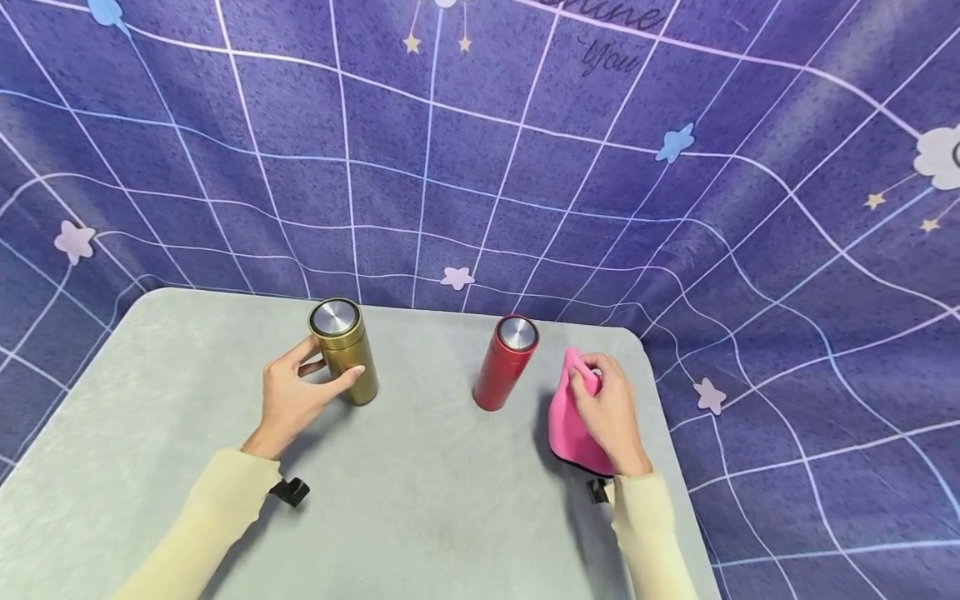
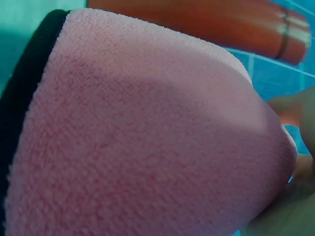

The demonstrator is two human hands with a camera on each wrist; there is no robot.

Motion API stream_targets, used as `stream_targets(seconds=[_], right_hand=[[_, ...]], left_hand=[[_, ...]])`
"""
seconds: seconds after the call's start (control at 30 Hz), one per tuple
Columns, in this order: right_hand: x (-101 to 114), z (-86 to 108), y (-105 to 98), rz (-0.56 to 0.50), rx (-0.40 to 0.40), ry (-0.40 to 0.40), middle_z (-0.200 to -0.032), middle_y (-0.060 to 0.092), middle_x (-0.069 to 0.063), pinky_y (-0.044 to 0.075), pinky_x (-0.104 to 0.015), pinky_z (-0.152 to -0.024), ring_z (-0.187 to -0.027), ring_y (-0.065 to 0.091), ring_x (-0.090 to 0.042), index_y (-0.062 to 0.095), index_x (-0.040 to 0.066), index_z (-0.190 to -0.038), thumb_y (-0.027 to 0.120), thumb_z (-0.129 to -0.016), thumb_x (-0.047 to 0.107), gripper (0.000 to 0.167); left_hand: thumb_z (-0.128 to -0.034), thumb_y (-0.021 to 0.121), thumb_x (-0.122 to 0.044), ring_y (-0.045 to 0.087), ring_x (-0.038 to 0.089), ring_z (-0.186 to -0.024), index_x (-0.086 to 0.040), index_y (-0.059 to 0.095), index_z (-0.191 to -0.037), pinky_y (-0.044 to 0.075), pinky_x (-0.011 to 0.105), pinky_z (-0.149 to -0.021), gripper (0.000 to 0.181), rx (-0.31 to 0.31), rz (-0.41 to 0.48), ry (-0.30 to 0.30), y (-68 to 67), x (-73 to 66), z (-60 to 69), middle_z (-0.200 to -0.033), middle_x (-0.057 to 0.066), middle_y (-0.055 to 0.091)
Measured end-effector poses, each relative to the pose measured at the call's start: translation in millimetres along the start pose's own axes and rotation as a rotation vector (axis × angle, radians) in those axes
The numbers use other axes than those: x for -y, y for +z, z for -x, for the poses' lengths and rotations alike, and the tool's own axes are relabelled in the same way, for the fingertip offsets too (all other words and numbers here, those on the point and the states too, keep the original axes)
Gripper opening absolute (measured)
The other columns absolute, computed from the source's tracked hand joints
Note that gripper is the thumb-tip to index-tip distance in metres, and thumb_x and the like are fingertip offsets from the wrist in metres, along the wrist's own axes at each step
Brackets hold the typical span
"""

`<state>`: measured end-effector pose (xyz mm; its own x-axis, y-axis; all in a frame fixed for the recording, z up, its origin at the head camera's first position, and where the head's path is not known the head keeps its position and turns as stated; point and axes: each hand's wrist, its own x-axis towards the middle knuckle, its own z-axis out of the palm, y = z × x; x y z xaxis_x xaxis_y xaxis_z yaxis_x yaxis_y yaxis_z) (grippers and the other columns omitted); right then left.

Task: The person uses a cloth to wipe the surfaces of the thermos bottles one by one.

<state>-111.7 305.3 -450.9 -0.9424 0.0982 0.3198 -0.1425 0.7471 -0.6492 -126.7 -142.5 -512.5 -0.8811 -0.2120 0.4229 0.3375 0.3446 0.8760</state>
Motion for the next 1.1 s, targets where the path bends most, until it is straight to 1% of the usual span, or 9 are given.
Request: stream_targets(seconds=[0.17,0.33,0.43,0.57,0.67,0.77,0.87,1.03,1.1], right_hand=[[-14,-17.3,15,0.03,0.009,0.012,-0.105,0.068,-0.015,0.044,-0.026,-0.07,-0.084,0.059,-0.025,0.074,0.004,-0.112,0.073,-0.098,0.01,0.015],[-27,-30.5,34,-0.001,0.024,0.061,-0.112,0.069,-0.018,0.048,-0.033,-0.078,-0.093,0.062,-0.029,0.073,0.001,-0.116,0.074,-0.1,0.015,0.021],[-34,-35.8,48,-0.015,0.033,0.077,-0.114,0.07,-0.019,0.05,-0.037,-0.082,-0.096,0.063,-0.032,0.073,0.0,-0.117,0.075,-0.1,0.017,0.024],[-43,-39.7,66,-0.032,0.031,0.072,-0.112,0.069,-0.022,0.053,-0.045,-0.088,-0.101,0.065,-0.036,0.073,-0.002,-0.116,0.077,-0.098,0.014,0.024],[-50,-42.6,78,-0.024,0.035,0.058,-0.112,0.067,-0.025,0.053,-0.05,-0.093,-0.106,0.064,-0.04,0.072,-0.004,-0.117,0.077,-0.097,0.011,0.025],[-55,-44.9,88,0.028,0.069,0.054,-0.115,0.066,-0.027,0.053,-0.055,-0.097,-0.109,0.064,-0.044,0.071,-0.004,-0.12,0.074,-0.097,0.012,0.028],[-57,-45.5,92,0.099,0.134,0.053,-0.121,0.064,-0.028,0.053,-0.059,-0.101,-0.113,0.064,-0.047,0.068,-0.003,-0.128,0.072,-0.099,0.016,0.035],[-53,-41.8,90,0.173,0.233,0.034,-0.133,0.059,-0.028,0.051,-0.062,-0.108,-0.122,0.063,-0.048,0.06,0.0,-0.144,0.07,-0.101,0.023,0.049],[-50,-38.8,87,0.182,0.261,0.023,-0.138,0.057,-0.027,0.05,-0.062,-0.111,-0.126,0.061,-0.047,0.057,0.001,-0.149,0.071,-0.101,0.023,0.054]], left_hand=[[-0.072,0.101,-0.014,0.076,0.029,-0.109,-0.008,0.078,-0.126,0.064,0.022,-0.087,0.059,0.006,-0.018,-0.004,-1.3,0.3,2.1,-0.117,0.007,0.08],[-0.0718,0.101,-0.014,0.077,0.03,-0.108,-0.007,0.078,-0.126,0.063,0.021,-0.088,0.06,0.006,-0.038,-0.01,-0.6,2.2,2.4,-0.117,0.007,0.08],[-0.0715,0.101,-0.014,0.077,0.029,-0.108,-0.007,0.078,-0.125,0.063,0.022,-0.089,0.059,0.006,-0.047,-0.004,-0.1,3.4,3.1,-0.117,0.006,0.08],[-0.0712,0.101,-0.015,0.076,0.03,-0.109,-0.007,0.077,-0.126,0.064,0.026,-0.089,0.06,0.009,-0.049,0.012,0.6,4.3,5.3,-0.118,0.007,0.079],[-0.0712,0.101,-0.015,0.076,0.031,-0.11,-0.006,0.077,-0.127,0.065,0.03,-0.09,0.062,0.011,-0.044,0.011,1.0,4.3,7.4,-0.119,0.008,0.079],[-0.0722,0.101,-0.015,0.075,0.031,-0.111,-0.006,0.075,-0.13,0.065,0.034,-0.091,0.064,0.025,-0.042,0.0,1.4,4.0,8.4,-0.121,0.008,0.078],[-0.0746,0.101,-0.016,0.073,0.029,-0.117,-0.007,0.073,-0.133,0.064,0.035,-0.095,0.065,0.059,-0.046,-0.005,1.6,3.5,7.9,-0.125,0.009,0.076],[-0.0781,0.099,-0.021,0.07,0.027,-0.121,-0.007,0.068,-0.135,0.062,0.039,-0.1,0.067,0.103,-0.087,0.026,1.2,4.4,7.1,-0.127,0.007,0.073],[-0.0793,0.098,-0.023,0.069,0.029,-0.122,-0.007,0.066,-0.138,0.062,0.043,-0.101,0.069,0.118,-0.105,0.025,0.3,5.9,8.1,-0.128,0.008,0.072]])
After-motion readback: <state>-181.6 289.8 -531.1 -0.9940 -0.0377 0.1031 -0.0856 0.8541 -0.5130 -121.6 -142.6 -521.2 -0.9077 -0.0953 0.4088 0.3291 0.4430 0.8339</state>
